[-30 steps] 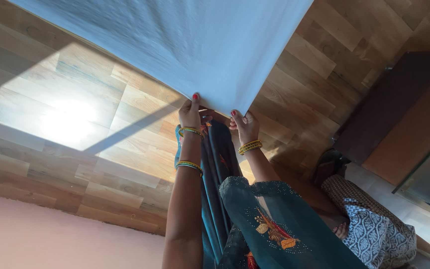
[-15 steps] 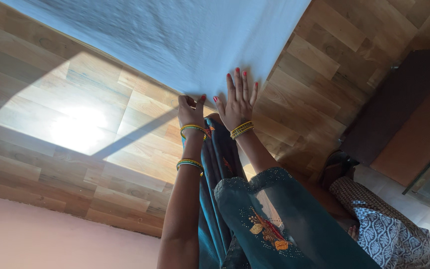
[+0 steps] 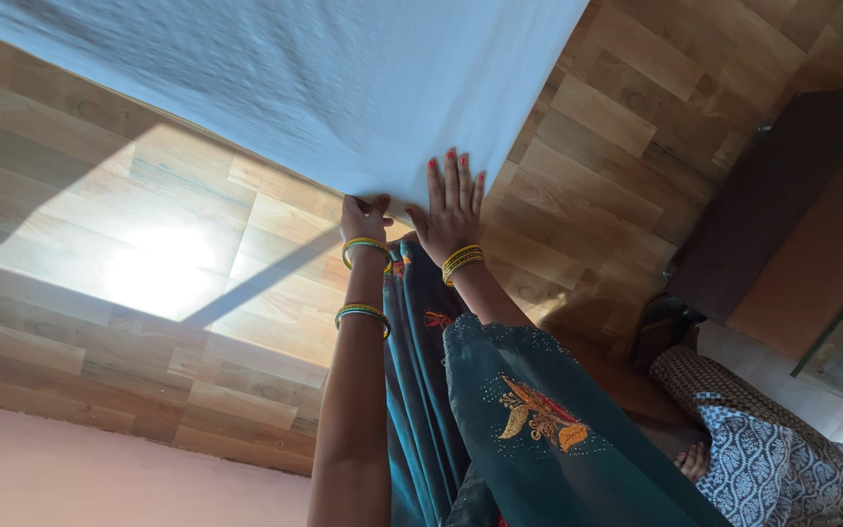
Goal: The person smooths and tucks a white bedsheet onto a mattress, working along the edges to ensure a tight fit. She uses both hands to pull the fabric taut and fold the excess under the mattress, moving systematically around the bed.
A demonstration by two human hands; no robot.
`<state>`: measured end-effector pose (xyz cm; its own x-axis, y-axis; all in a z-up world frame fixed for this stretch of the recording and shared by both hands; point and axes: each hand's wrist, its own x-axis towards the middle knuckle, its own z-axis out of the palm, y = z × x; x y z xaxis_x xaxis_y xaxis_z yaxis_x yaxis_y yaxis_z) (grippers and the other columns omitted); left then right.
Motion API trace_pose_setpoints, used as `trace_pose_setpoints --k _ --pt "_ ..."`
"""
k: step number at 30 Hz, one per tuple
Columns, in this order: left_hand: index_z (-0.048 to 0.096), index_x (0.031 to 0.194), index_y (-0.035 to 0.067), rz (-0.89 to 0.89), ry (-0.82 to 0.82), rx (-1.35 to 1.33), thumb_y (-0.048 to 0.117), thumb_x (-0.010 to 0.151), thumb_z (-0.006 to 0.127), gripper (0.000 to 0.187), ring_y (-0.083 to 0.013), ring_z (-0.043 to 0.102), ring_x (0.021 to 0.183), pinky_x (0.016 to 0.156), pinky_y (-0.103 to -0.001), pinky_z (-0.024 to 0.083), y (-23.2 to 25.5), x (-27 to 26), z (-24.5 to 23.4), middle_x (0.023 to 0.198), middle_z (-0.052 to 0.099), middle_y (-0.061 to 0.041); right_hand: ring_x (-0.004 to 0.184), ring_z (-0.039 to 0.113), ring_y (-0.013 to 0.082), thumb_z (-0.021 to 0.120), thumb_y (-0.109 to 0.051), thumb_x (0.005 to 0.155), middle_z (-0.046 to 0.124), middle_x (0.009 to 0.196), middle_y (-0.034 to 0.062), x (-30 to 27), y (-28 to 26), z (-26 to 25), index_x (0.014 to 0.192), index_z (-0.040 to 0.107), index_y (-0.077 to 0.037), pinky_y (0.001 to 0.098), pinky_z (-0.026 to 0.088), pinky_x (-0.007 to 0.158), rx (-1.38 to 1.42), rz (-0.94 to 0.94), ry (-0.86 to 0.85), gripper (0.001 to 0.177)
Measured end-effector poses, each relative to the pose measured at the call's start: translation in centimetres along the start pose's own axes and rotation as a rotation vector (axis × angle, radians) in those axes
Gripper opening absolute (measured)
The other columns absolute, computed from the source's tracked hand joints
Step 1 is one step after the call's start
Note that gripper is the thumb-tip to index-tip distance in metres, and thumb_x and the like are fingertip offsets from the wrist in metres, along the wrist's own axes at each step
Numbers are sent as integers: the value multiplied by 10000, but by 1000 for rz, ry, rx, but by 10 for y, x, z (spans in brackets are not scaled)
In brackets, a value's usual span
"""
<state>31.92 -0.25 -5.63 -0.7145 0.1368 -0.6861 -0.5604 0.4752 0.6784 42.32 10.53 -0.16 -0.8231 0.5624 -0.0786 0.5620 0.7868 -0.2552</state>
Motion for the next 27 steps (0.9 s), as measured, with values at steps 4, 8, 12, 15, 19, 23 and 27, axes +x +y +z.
trace_pose_setpoints --k 4,8,12,15,19,23,27 --pt "556 1020 -44 10 4 -33 174 857 807 371 -177 724 623 522 -295 603 -6 8 4 857 574 -65 1586 106 408 333 -656 1037 170 1699 231 1 2 2 1627 293 -58 619 43 1268 2 -6 -22 840" --pt "584 1081 -14 -1 14 -51 152 852 794 353 -186 716 608 505 -298 563 -7 6 4 851 567 -56 1588 96 410 357 -636 1039 154 1701 230 2 2 3 1627 281 -57 625 38 1265 22 2 -43 829" --pt "539 1009 -6 -38 32 -62 166 848 812 361 -184 703 601 477 -321 498 -8 1 1 841 562 -59 1592 97 409 374 -615 1041 150 1706 224 -2 1 1 1629 279 -59 622 34 1269 34 7 -64 815" --pt "499 928 -5 14 160 -10 184 839 855 413 -228 637 665 576 -352 491 1 -18 4 839 553 -88 1589 97 414 385 -592 1045 150 1703 233 2 2 -4 1625 283 -44 623 33 1268 64 -1 -92 805" --pt "477 942 6 354 511 289 143 831 849 412 -339 539 872 800 -460 468 24 -53 16 937 519 -153 1600 73 399 439 -502 1055 140 1709 219 1 6 -20 1622 295 -57 621 10 1272 185 -31 -99 734" --pt "591 1056 110 793 485 764 41 921 689 180 -315 593 1093 962 -470 464 39 -78 38 1117 604 -101 1503 335 387 563 -211 1021 403 1581 213 2 27 -36 1503 449 -62 554 220 1232 417 -83 -6 518" --pt "621 1189 104 984 131 708 96 931 670 263 -302 609 1073 940 -435 487 53 -101 63 1153 627 -93 1059 670 217 594 -49 999 654 1235 125 3 74 -41 1198 642 -21 320 566 934 831 186 228 206"
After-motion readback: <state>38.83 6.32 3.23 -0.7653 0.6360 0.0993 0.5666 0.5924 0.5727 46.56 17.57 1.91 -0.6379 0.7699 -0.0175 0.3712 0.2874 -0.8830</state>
